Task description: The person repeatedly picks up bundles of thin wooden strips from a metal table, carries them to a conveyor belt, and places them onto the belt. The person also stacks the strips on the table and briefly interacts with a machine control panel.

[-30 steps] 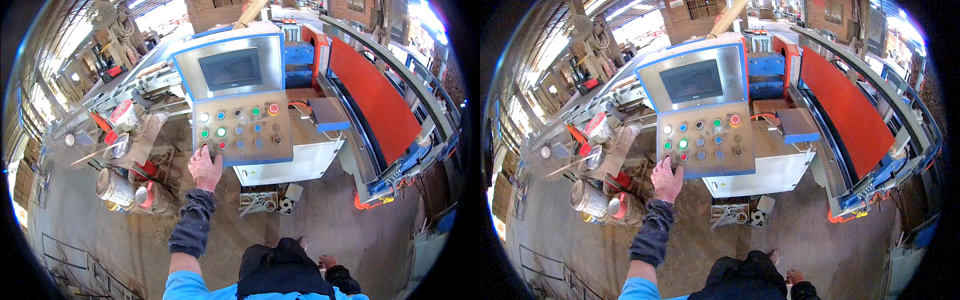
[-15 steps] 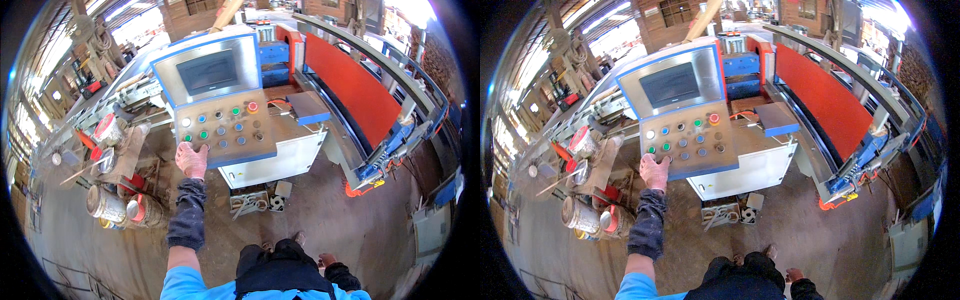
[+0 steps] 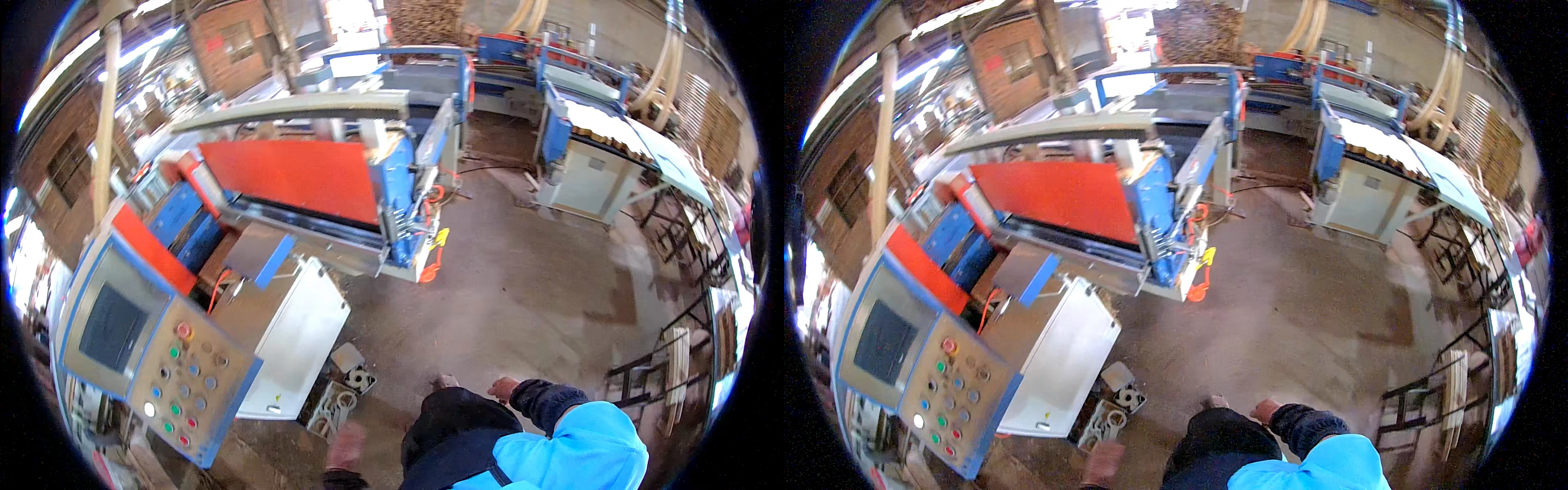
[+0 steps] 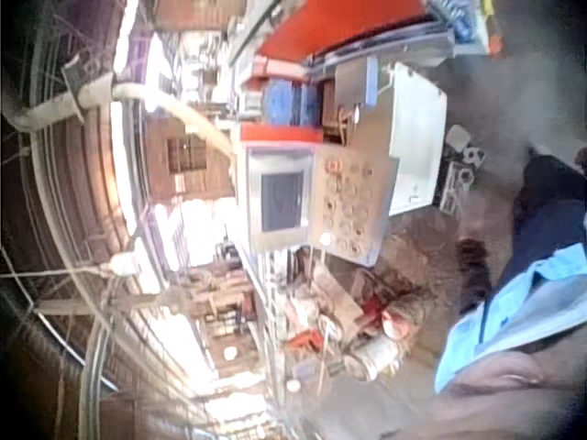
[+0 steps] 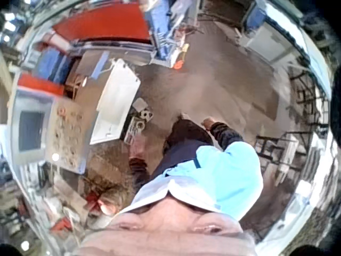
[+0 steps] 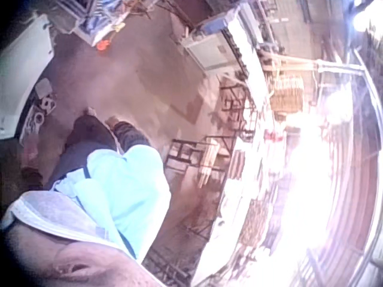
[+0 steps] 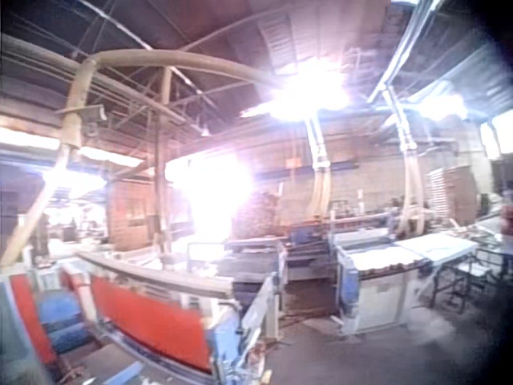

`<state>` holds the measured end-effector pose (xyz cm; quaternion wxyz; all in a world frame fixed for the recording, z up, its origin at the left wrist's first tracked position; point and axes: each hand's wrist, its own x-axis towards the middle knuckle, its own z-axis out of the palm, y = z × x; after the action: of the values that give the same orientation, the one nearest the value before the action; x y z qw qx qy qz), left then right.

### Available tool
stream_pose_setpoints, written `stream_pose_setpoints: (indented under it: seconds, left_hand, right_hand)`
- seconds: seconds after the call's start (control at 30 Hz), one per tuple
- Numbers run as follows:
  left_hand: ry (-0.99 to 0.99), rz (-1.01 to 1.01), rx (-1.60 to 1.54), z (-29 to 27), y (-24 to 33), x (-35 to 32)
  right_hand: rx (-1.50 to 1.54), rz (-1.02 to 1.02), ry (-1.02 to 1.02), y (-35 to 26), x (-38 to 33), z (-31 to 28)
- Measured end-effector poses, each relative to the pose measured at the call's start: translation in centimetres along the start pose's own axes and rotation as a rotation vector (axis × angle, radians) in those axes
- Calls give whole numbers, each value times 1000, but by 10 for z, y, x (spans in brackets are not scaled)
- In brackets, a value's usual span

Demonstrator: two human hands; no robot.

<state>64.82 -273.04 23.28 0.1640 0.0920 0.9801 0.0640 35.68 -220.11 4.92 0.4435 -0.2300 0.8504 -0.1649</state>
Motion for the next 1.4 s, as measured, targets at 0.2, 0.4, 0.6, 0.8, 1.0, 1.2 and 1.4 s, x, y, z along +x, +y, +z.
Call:
stream_pose_setpoints:
  seconds: [0.2,0.4,0.6,0.8,1.0,1.2,1.4]
  left_hand:
    - [-227,-145,-336,175,111,80]
    - [-278,-569,-630,116,73,196]
    - [-276,-574,-735,61,150,330]
    - [-485,-329,-642,75,278,459]
    - [-590,-170,-598,66,365,581]
    - [-660,-95,-549,70,424,691]
    - [-733,-2,-380,58,456,798]
  right_hand:
    - [-64,25,31,51,-58,12]
    - [-139,149,54,158,-73,84]
    - [-157,205,45,256,-120,90]
    - [76,339,338,351,-147,68]
    - [362,483,474,385,-170,5]
    - [734,619,503,399,-196,-20]
    - [511,765,459,455,-211,8]
